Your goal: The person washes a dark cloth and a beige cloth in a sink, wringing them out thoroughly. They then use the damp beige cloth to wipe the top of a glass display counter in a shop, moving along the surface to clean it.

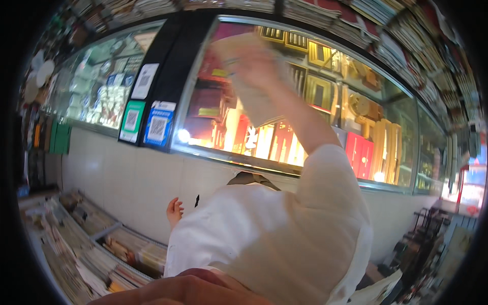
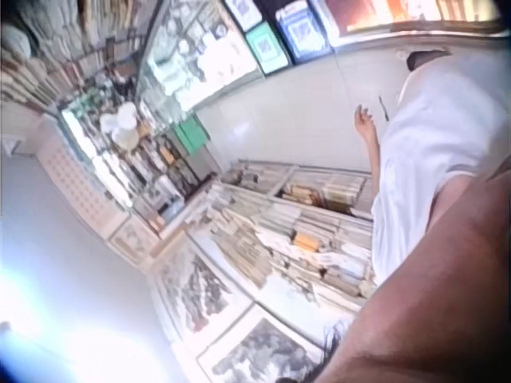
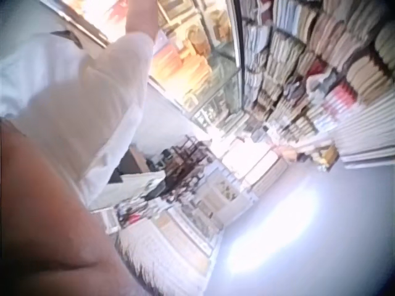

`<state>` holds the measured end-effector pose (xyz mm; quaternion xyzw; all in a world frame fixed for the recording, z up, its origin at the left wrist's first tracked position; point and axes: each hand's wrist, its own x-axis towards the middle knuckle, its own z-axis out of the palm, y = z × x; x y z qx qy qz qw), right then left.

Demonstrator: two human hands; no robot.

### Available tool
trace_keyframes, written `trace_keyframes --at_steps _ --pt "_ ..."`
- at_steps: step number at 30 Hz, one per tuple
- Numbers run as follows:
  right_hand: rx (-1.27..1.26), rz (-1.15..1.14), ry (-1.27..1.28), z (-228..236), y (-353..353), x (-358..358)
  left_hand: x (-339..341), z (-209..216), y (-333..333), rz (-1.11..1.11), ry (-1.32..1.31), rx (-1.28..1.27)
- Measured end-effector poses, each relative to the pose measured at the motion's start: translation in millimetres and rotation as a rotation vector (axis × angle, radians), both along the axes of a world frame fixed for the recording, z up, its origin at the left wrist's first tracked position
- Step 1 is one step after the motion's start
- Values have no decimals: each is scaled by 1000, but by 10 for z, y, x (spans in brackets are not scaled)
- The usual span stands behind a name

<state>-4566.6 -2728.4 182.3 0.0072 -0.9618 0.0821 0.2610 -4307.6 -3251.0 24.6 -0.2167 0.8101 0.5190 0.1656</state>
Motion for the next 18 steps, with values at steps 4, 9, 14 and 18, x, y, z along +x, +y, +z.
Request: trace_keyframes --at_steps 4,9,14,18 --pt "-243 -994 -418 513 2076 1553 -252 -165 -427 -84 -84 -105" --pt "10 -1500 -55 -92 4559 4005 -424 -84 -447 -87 -71 -111" --pt "18 -1452 -450 259 3182 2028 -362 330 -650 -49 -188 -195" --pt "576 -671 90 57 3122 -120 -211 -58 -851 -21 -114 -157"
